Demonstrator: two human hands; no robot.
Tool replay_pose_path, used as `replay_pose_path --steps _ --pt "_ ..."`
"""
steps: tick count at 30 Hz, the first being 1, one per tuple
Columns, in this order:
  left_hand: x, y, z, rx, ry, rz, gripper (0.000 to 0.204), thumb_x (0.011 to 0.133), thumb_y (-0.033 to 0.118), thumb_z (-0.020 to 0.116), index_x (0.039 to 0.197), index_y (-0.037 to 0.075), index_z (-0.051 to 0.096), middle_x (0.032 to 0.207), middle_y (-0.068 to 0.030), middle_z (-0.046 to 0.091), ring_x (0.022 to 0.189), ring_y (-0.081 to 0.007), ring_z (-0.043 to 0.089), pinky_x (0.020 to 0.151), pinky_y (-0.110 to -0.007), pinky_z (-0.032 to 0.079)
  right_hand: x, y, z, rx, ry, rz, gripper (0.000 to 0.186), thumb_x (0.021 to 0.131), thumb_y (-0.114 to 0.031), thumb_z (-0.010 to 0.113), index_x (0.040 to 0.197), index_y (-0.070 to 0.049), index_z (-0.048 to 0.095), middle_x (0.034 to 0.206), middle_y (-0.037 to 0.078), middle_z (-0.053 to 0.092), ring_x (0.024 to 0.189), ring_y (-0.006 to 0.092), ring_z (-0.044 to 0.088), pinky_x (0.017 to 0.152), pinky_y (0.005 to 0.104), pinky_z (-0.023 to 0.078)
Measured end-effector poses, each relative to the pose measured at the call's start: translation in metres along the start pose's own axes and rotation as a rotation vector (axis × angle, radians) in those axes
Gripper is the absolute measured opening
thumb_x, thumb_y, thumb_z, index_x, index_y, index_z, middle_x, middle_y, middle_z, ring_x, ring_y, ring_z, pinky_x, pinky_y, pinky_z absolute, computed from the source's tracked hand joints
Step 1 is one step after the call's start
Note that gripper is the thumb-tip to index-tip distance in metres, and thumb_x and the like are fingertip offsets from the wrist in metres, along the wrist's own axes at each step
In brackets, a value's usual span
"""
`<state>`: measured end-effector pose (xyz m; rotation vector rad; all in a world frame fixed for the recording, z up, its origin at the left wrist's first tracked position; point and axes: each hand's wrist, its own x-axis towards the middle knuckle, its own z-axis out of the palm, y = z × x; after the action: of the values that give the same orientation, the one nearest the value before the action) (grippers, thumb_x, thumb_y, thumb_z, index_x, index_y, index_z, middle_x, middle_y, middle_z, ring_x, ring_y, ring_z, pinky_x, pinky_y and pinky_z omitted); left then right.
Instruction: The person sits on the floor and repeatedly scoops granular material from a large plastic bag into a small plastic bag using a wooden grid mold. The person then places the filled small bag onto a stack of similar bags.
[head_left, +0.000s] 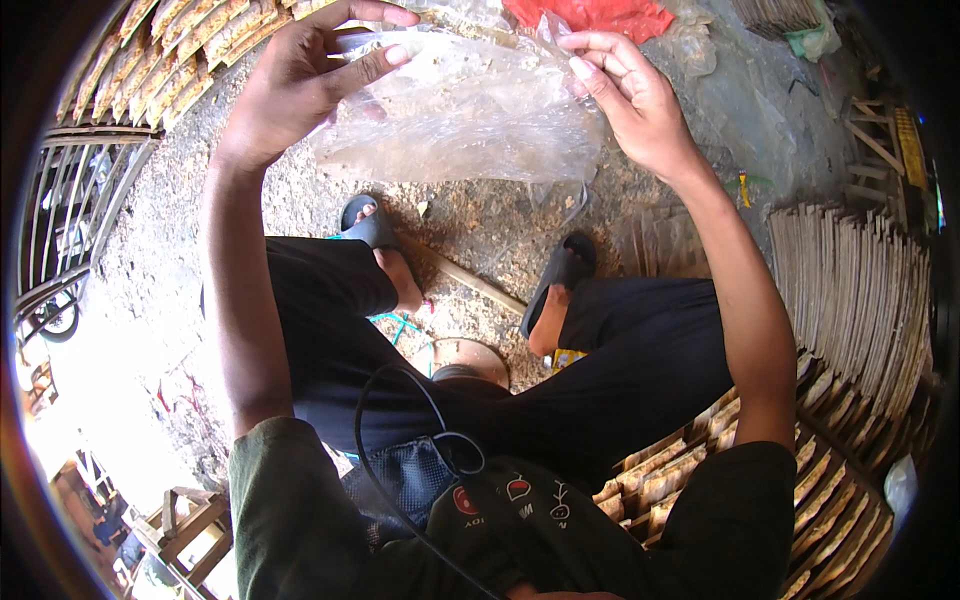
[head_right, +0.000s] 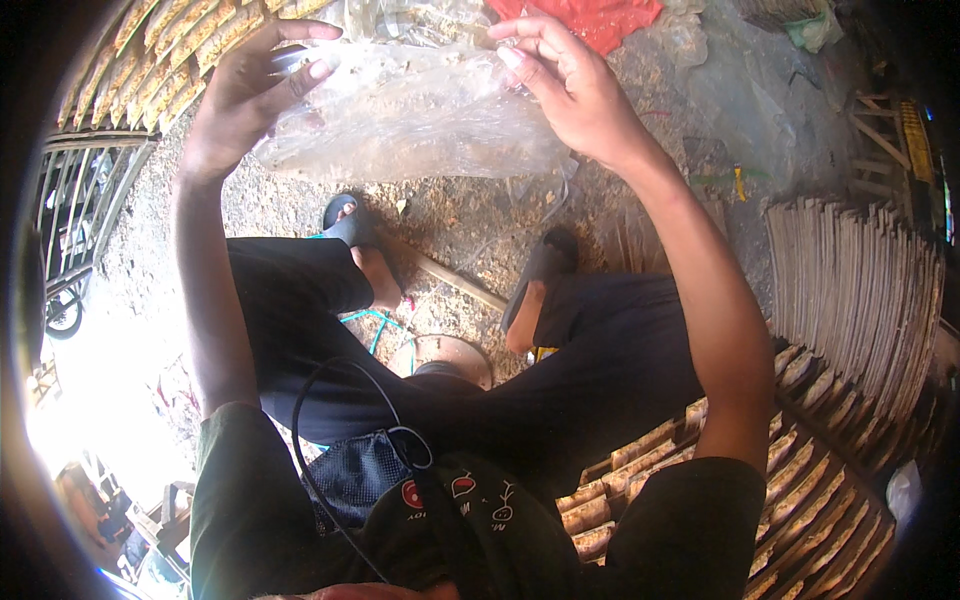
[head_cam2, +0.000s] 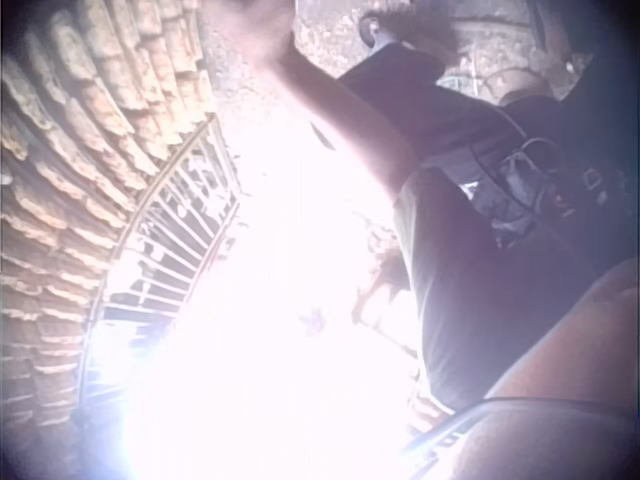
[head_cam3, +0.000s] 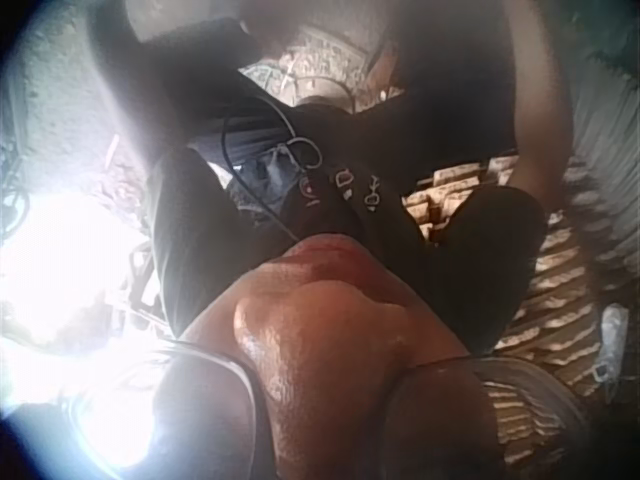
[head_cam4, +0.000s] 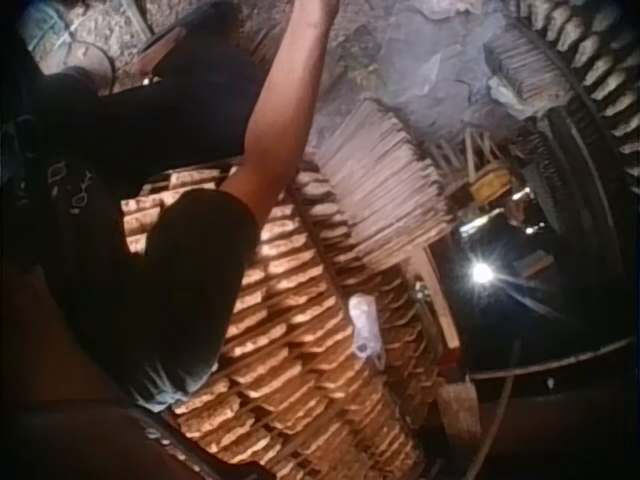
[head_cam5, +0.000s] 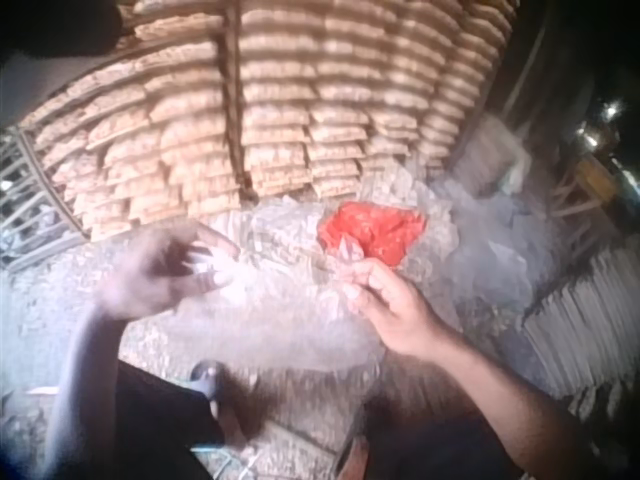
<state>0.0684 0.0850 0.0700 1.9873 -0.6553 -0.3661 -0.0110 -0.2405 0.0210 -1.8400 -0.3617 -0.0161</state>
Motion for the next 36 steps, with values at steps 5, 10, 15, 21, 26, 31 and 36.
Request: replay_pose_path --steps 5,10,15,21,26,31,36 --pt "0.012 -0.006 0.009 0.097 0.364 -0.017 0.052 0.091 0.014 0.074 0.138 0.005 0.052 0.121 -0.0138 0.067 0.103 -0.0221 0.068 0.088 -0.038 0.059 0.000 0.005 -0.005 0.082 0.118 0.090 0.030 0.106 -0.013 0.053 0.134 -0.004 0.054 0.115 0.001 0.065 0.098 0.0081 0.060 0.089 0.0259 0.050" --pt "0.000 -0.007 0.041 0.556 0.543 0.461 0.035 0.090 0.039 0.077 0.107 0.008 0.072 0.096 -0.0049 0.075 0.097 -0.0156 0.068 0.080 -0.036 0.052 0.007 -0.010 0.001 0.371 0.458 0.327 0.029 0.104 -0.013 0.056 0.132 -0.003 0.056 0.115 0.008 0.065 0.098 0.0134 0.063 0.084 0.0288 0.053" --pt "-0.011 0.012 0.076 0.079 -0.418 -0.519 0.077 0.089 0.072 0.058 0.115 0.001 0.069 0.089 -0.0124 0.070 0.085 -0.0198 0.066 0.077 -0.041 0.054 0.008 -0.018 -0.012 0.566 0.747 0.342 0.034 0.105 -0.011 0.052 0.134 0.007 0.048 0.123 0.019 0.063 0.113 0.0234 0.065 0.099 0.0411 0.056" --pt "-0.019 -0.009 0.127 -0.245 -0.100 -0.390 0.081 0.087 0.069 0.062 0.134 0.003 0.058 0.113 -0.0180 0.070 0.104 -0.0222 0.067 0.097 -0.042 0.051 0.004 -0.020 -0.027 0.737 0.858 0.393 0.033 0.106 -0.009 0.049 0.136 0.005 0.046 0.128 0.020 0.060 0.118 0.0254 0.063 0.102 0.0399 0.055" --pt "0.002 -0.033 0.131 -0.538 0.039 -0.290 0.018 0.095 0.030 0.072 0.098 0.012 0.069 0.098 -0.0038 0.073 0.098 -0.0148 0.069 0.085 -0.033 0.055 0.003 -0.020 -0.029 0.485 0.824 0.288 0.031 0.105 -0.011 0.054 0.133 0.002 0.049 0.125 0.017 0.061 0.112 0.0228 0.063 0.100 0.0412 0.054" --pt "0.015 -0.040 0.103 -0.518 0.137 -0.188 0.017 0.099 0.026 0.067 0.101 0.010 0.067 0.107 -0.0088 0.074 0.103 -0.0187 0.069 0.093 -0.038 0.055 0.004 -0.007 -0.066 0.107 0.792 0.204 0.032 0.104 -0.015 0.058 0.131 -0.001 0.051 0.115 0.014 0.062 0.105 0.0197 0.063 0.094 0.0426 0.055" --pt "0.020 -0.038 0.079 -0.523 0.151 -0.034 0.022 0.101 0.028 0.064 0.105 0.007 0.064 0.096 -0.0052 0.073 0.092 -0.0134 0.070 0.089 -0.032 0.057 -0.003 -0.011 -0.086 0.108 0.670 0.266 0.033 0.104 -0.014 0.058 0.132 0.002 0.051 0.110 0.013 0.063 0.101 0.0194 0.064 0.092 0.0416 0.056"
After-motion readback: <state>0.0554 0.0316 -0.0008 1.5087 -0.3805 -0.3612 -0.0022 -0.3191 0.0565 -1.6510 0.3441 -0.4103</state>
